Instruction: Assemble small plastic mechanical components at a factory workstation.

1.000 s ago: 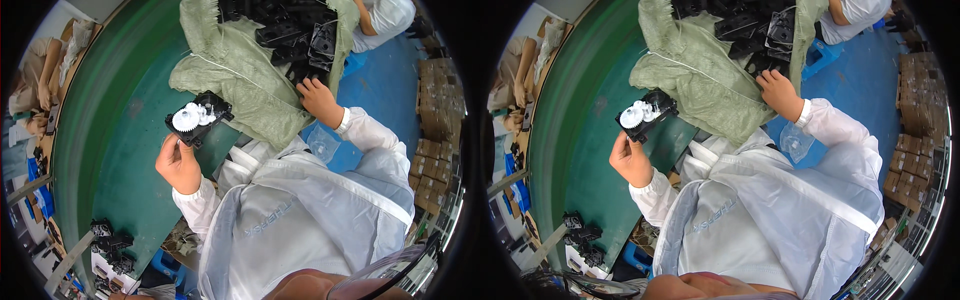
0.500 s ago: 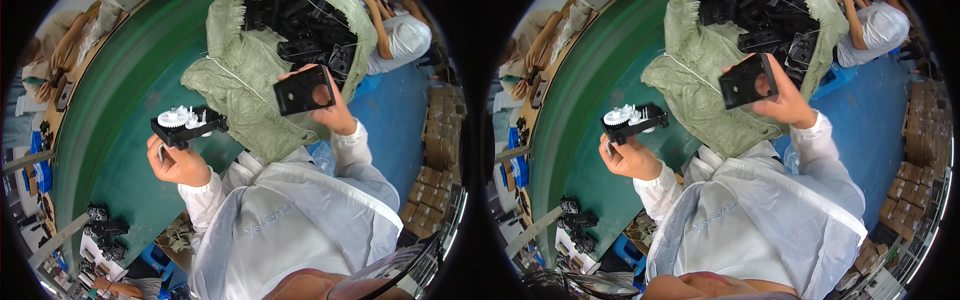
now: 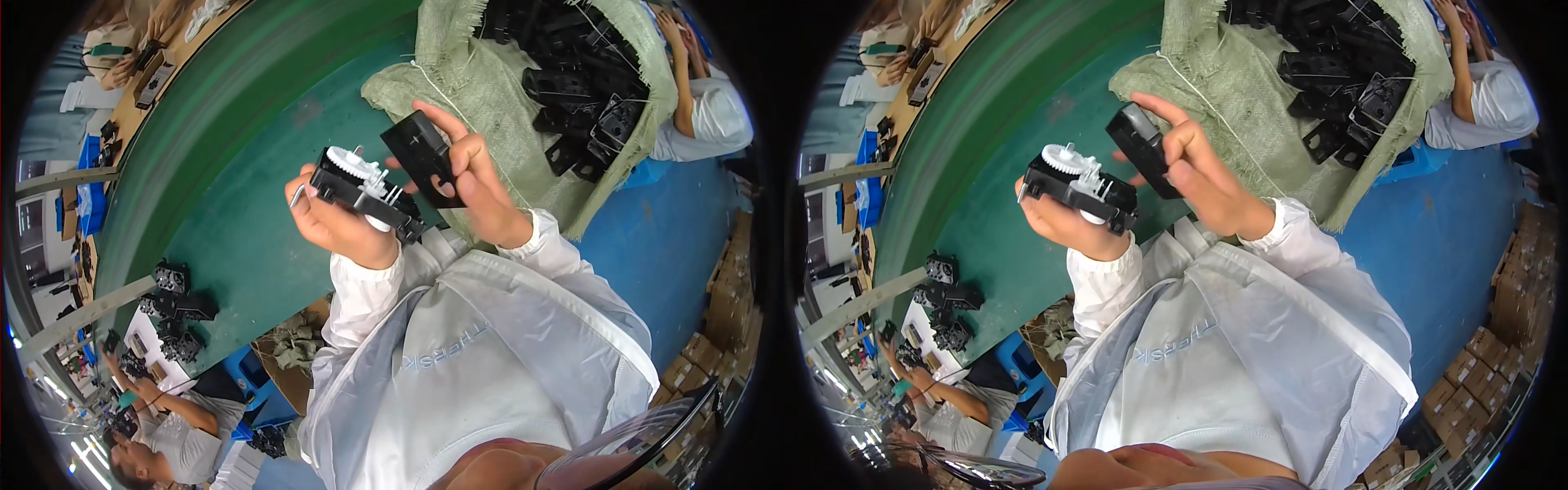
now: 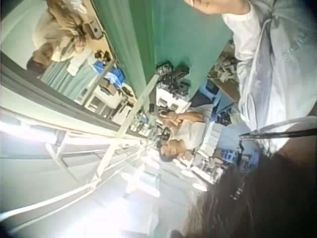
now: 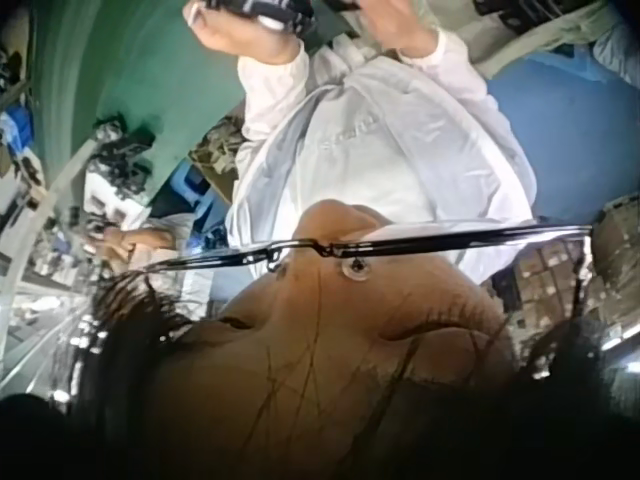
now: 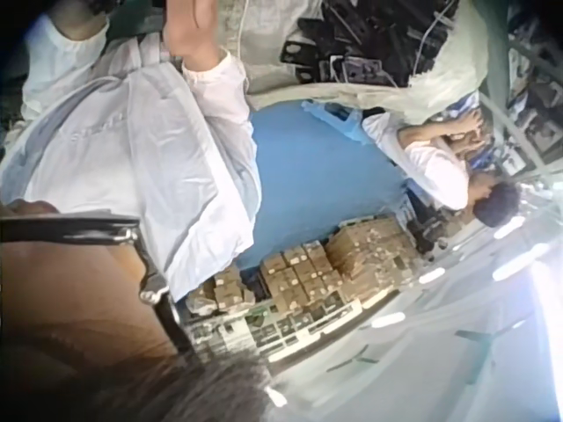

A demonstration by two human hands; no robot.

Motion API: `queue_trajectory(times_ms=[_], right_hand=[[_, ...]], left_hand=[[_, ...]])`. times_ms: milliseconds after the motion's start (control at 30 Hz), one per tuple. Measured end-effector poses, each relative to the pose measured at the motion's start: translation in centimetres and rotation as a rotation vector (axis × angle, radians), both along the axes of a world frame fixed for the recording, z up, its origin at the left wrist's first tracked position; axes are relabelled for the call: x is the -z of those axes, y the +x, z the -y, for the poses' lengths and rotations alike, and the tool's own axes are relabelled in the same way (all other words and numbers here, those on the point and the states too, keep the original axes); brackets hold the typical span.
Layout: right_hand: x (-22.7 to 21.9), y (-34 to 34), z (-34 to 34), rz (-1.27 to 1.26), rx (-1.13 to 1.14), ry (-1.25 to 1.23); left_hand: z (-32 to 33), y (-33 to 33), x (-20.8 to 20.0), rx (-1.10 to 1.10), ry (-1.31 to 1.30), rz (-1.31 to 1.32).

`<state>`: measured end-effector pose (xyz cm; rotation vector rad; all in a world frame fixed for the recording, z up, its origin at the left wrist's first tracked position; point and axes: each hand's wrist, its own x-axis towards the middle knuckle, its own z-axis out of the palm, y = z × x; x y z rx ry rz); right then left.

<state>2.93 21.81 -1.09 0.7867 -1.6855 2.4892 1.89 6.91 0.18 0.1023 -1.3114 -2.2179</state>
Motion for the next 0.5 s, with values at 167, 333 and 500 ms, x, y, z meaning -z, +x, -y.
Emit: queue_trajectory(times_ms=[167,333,500], right_hand=[[0.5,-0.2,1.7,-0.092,-0.012,-0.018],[-0.3,-0.5,1.8,-0.076,0.012,-0.032],[-0.3,-0.5,1.7,-0.114,0.024,0.004]], left_hand=[[-0.2,0.0,-0.7,-0.03,-0.019,0.107],[-0.4,0.1,-0.5,-0.03,-0.085,0.119],[-0.7,0.2,-0.6,0.005,-0.058,0.138]])
